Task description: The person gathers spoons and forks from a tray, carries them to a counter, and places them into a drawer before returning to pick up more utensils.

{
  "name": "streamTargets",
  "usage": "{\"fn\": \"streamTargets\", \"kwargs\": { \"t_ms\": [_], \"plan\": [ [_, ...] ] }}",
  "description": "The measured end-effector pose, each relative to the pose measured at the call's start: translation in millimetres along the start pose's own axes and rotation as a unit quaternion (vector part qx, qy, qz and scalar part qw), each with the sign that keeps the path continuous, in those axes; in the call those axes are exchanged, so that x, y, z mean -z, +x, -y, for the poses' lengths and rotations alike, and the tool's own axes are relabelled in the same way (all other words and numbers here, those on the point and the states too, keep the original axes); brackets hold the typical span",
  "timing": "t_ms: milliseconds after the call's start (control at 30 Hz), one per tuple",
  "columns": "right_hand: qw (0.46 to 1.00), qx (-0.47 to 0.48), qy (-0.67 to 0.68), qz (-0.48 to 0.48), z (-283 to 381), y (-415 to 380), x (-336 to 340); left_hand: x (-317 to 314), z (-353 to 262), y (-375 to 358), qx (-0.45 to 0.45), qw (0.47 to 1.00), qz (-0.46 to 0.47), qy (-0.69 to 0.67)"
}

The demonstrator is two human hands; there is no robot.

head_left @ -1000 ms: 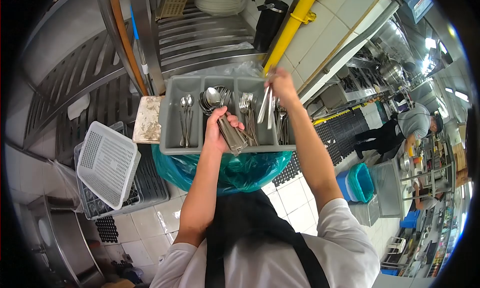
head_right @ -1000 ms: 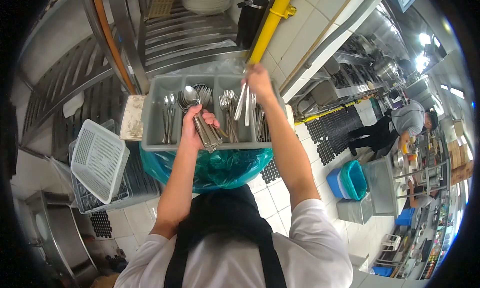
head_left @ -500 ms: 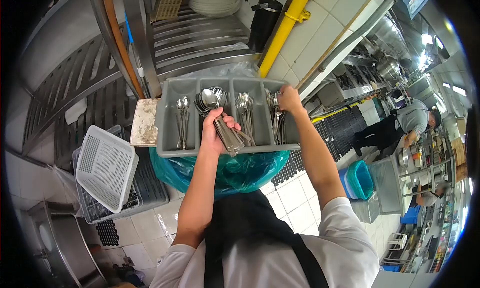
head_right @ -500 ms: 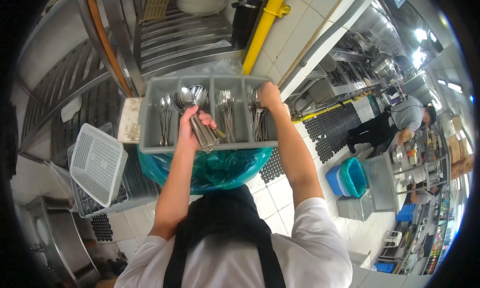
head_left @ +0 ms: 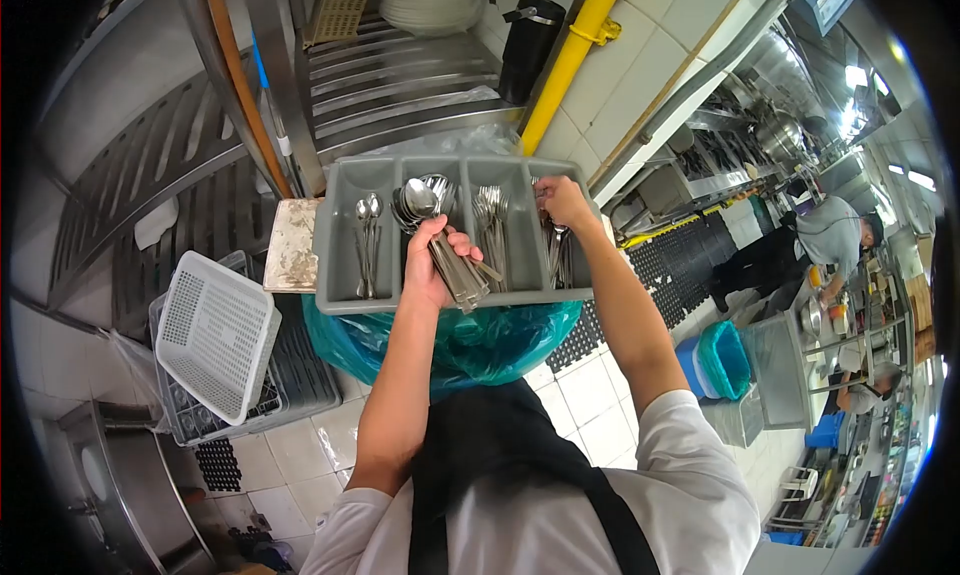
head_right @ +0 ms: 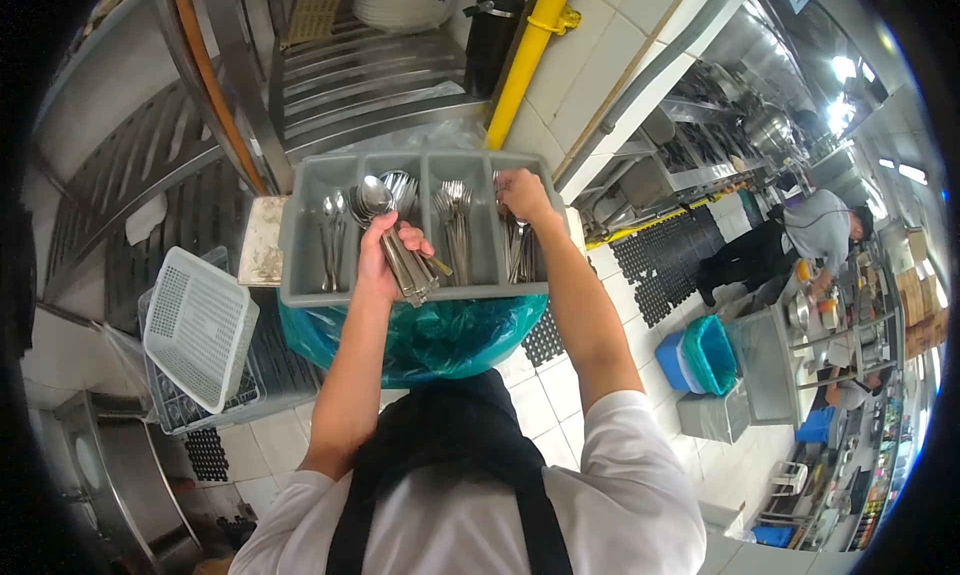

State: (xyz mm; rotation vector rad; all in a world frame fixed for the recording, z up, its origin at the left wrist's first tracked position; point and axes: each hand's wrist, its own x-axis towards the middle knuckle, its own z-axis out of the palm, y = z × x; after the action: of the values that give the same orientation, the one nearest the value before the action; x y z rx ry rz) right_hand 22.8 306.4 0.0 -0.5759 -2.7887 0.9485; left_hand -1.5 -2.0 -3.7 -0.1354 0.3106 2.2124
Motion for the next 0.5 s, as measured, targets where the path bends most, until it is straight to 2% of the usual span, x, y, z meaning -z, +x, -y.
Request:
{"fn": "streamTargets", "kwargs": {
  "t_ms": [67, 100, 200, 300, 400, 500],
  "plan": [
    [0.995, 0.068, -0.024, -0.073, -11, 2, -9, -3, 1, -2, -0.003, 1.000, -0.008, 0.000],
    [0.993, 0.066, -0.035, -0.087, -8, 3, -8, -3, 0, -1, -0.001, 1.000, 0.002, 0.004],
    [0.999, -0.013, 0.046, -0.003, -9, 1, 10, -3, 1, -2, -0.006, 1.000, -0.003, 0.001],
    [0.985, -0.036, 0.149, 0.079, -13, 2, 26, -5, 2, -3, -0.007, 1.000, -0.008, 0.004],
    [0.956, -0.003, 0.289, 0.056, 8, -5, 54, -6, 2, -4, -0.009, 1.000, -0.014, 0.001],
    [0.948, 0.097, 0.297, -0.051, 42, -3, 86, -9, 2, -6, 0.000, 1.000, -0.018, -0.011]
  ]
}}
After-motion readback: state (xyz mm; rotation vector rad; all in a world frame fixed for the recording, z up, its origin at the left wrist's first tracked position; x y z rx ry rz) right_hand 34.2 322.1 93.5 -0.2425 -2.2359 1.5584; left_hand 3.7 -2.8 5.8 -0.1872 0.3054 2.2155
